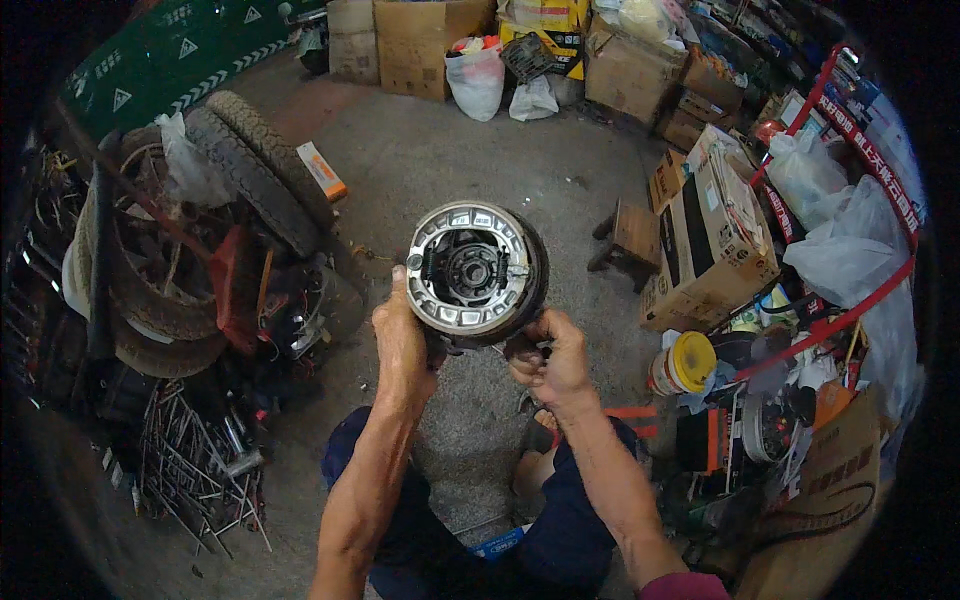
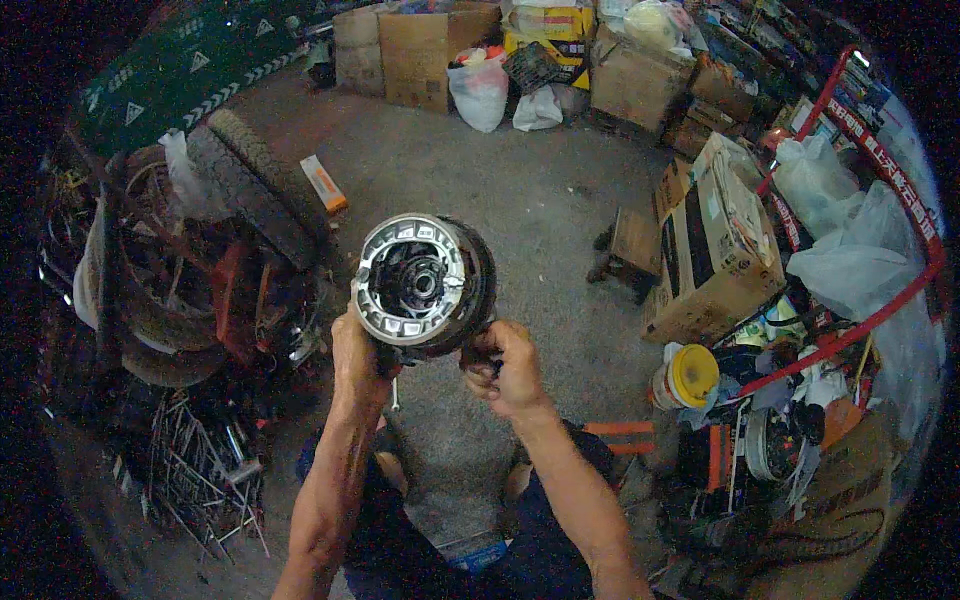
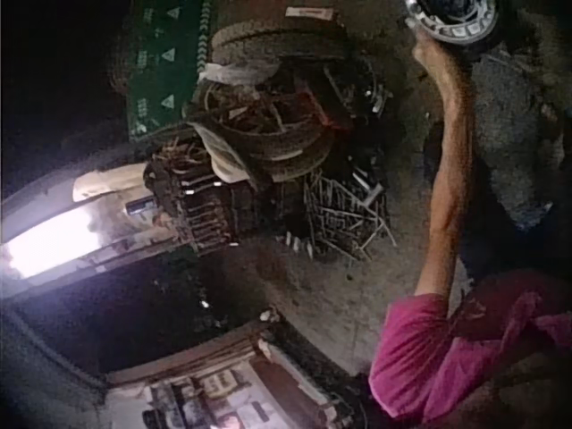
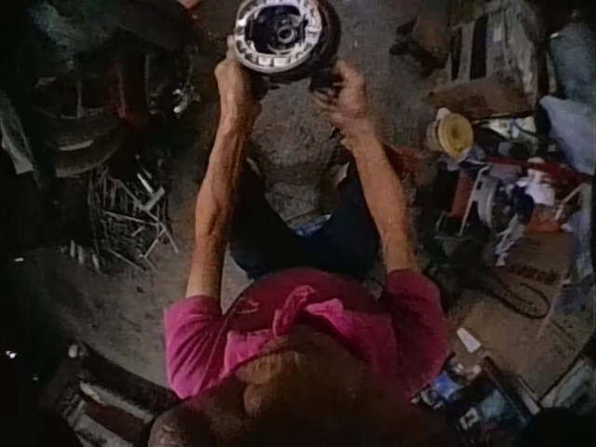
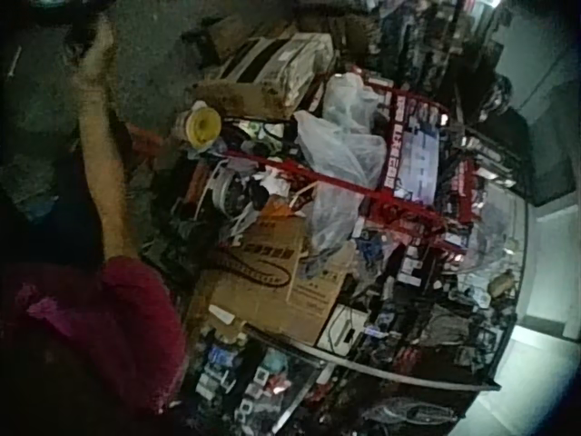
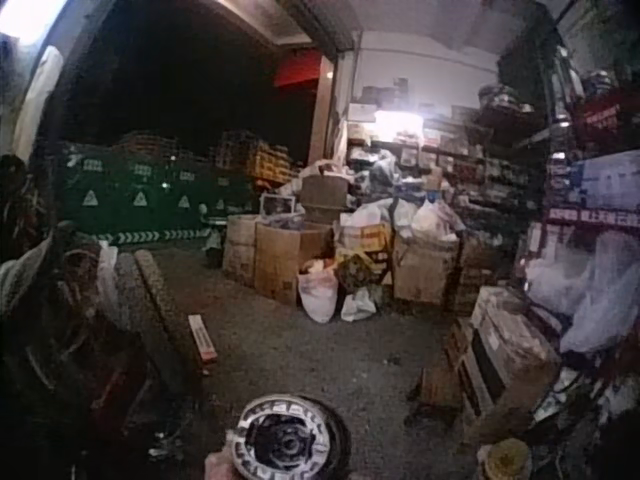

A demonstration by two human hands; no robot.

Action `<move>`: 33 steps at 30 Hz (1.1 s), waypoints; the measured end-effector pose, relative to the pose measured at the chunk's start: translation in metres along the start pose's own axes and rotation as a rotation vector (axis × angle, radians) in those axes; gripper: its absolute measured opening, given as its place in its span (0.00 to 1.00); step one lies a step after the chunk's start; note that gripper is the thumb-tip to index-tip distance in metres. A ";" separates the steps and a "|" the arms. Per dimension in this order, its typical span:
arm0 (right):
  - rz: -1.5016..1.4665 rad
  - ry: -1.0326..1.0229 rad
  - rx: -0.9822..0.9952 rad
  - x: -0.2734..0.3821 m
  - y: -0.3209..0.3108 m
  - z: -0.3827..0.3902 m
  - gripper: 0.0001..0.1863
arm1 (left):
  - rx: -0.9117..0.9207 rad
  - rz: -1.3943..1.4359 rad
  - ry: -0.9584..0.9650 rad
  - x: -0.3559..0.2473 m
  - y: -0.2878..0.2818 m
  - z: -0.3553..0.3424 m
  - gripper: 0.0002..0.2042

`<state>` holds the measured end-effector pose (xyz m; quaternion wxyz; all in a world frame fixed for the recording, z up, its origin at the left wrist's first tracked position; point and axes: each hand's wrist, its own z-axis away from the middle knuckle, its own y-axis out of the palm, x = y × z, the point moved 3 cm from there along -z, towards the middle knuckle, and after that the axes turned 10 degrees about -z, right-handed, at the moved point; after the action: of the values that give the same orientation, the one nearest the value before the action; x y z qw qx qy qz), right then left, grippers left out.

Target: The person disassembles a circular mechanical component, likely a clutch assembly, using a wrench and hammer. They remove a cover plate, extract internal friction plates and springs, and then reassemble the unit by inserting the components back into the housing and securing the cover.

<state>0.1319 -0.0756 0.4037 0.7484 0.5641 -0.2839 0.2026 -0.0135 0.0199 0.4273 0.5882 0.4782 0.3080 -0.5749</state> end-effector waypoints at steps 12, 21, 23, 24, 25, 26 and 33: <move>0.028 0.066 -0.185 0.014 -0.002 -0.004 0.18 | 0.080 -0.010 0.005 0.014 -0.006 -0.003 0.25; -0.196 -0.206 -0.498 -0.018 0.009 -0.010 0.17 | -0.033 0.137 0.027 0.015 0.006 0.006 0.26; -0.080 -0.365 -0.441 -0.021 0.012 -0.011 0.18 | -0.021 0.187 0.026 0.015 0.017 0.014 0.24; -0.081 -0.374 -0.426 -0.022 0.013 -0.011 0.17 | -0.015 0.166 0.008 0.016 0.015 0.013 0.24; -0.090 -0.364 -0.490 -0.022 0.014 -0.011 0.17 | -0.008 0.145 -0.011 0.017 0.013 0.011 0.24; -0.098 -0.353 -0.555 -0.020 0.016 -0.009 0.17 | -0.002 0.124 -0.030 0.020 0.011 0.009 0.24; 0.107 -0.235 -0.397 0.001 0.004 0.001 0.18 | 0.052 0.040 0.080 -0.002 -0.008 0.002 0.25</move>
<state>0.1298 -0.0754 0.4074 0.7947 0.4098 -0.4328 0.1150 -0.0223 0.0195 0.4278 0.5742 0.5219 0.3067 -0.5513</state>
